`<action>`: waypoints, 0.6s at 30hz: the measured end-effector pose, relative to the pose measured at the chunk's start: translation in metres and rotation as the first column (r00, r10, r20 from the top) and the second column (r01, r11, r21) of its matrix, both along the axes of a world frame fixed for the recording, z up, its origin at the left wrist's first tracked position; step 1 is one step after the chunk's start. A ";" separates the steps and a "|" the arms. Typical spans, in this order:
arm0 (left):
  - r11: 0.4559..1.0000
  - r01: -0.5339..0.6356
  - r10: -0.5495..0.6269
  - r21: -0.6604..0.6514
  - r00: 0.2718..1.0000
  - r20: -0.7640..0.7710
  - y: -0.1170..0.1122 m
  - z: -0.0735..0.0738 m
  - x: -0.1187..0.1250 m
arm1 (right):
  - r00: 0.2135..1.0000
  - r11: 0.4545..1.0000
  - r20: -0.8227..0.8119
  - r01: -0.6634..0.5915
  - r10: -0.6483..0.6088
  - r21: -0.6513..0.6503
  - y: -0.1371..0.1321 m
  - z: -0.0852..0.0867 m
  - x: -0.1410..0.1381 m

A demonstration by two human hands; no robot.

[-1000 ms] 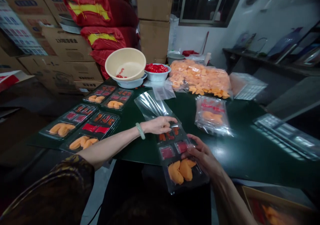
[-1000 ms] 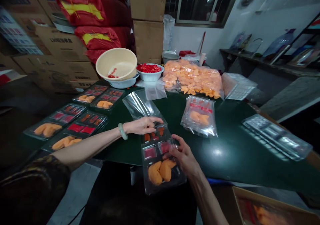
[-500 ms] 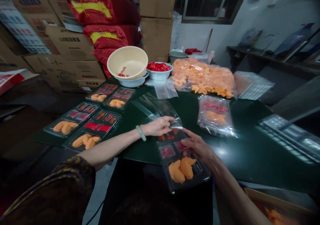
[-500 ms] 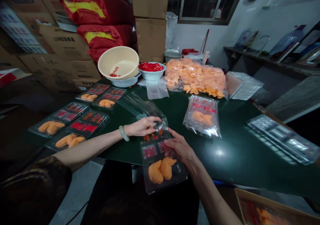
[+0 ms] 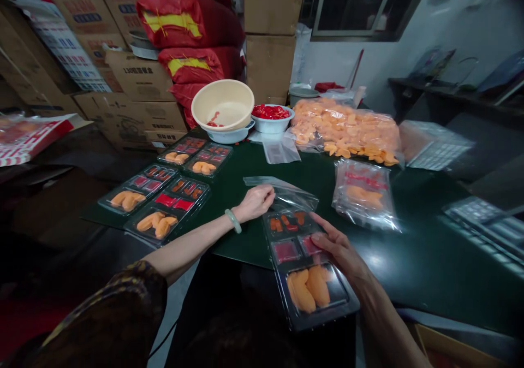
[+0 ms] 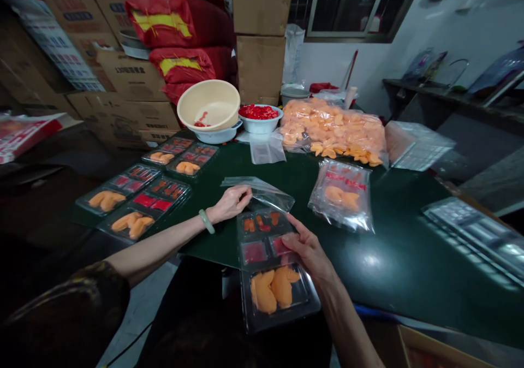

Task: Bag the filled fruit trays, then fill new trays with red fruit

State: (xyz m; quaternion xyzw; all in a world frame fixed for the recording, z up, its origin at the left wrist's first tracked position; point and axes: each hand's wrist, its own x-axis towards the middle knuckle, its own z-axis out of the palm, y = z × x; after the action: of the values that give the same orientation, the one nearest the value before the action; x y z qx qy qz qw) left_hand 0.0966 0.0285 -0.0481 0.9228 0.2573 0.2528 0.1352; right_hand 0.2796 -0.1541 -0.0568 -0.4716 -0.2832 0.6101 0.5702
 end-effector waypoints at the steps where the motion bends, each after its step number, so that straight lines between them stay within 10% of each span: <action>1: 1.000 0.000 0.000 0.000 1.000 0.010 -0.001 0.002 0.001 | 1.000 1.000 -0.025 0.015 -0.015 -0.006 -0.002 0.002 0.000; 11: 0.967 -0.002 0.007 -0.254 1.000 0.021 -0.008 -0.005 0.001 | 0.993 0.994 -0.079 0.081 -0.087 -0.075 -0.012 0.018 -0.003; 18: 0.773 0.080 0.025 -0.630 0.988 0.156 -0.036 0.001 -0.006 | 0.986 0.987 -0.084 0.140 -0.146 -0.073 -0.017 0.013 -0.004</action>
State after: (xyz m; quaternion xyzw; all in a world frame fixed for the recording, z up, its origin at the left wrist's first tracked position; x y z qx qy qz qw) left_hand 0.0905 -0.0071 -0.0472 0.8044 0.3026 0.2202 0.4615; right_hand 0.2754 -0.1707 -0.0435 -0.4816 -0.2024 0.5972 0.6087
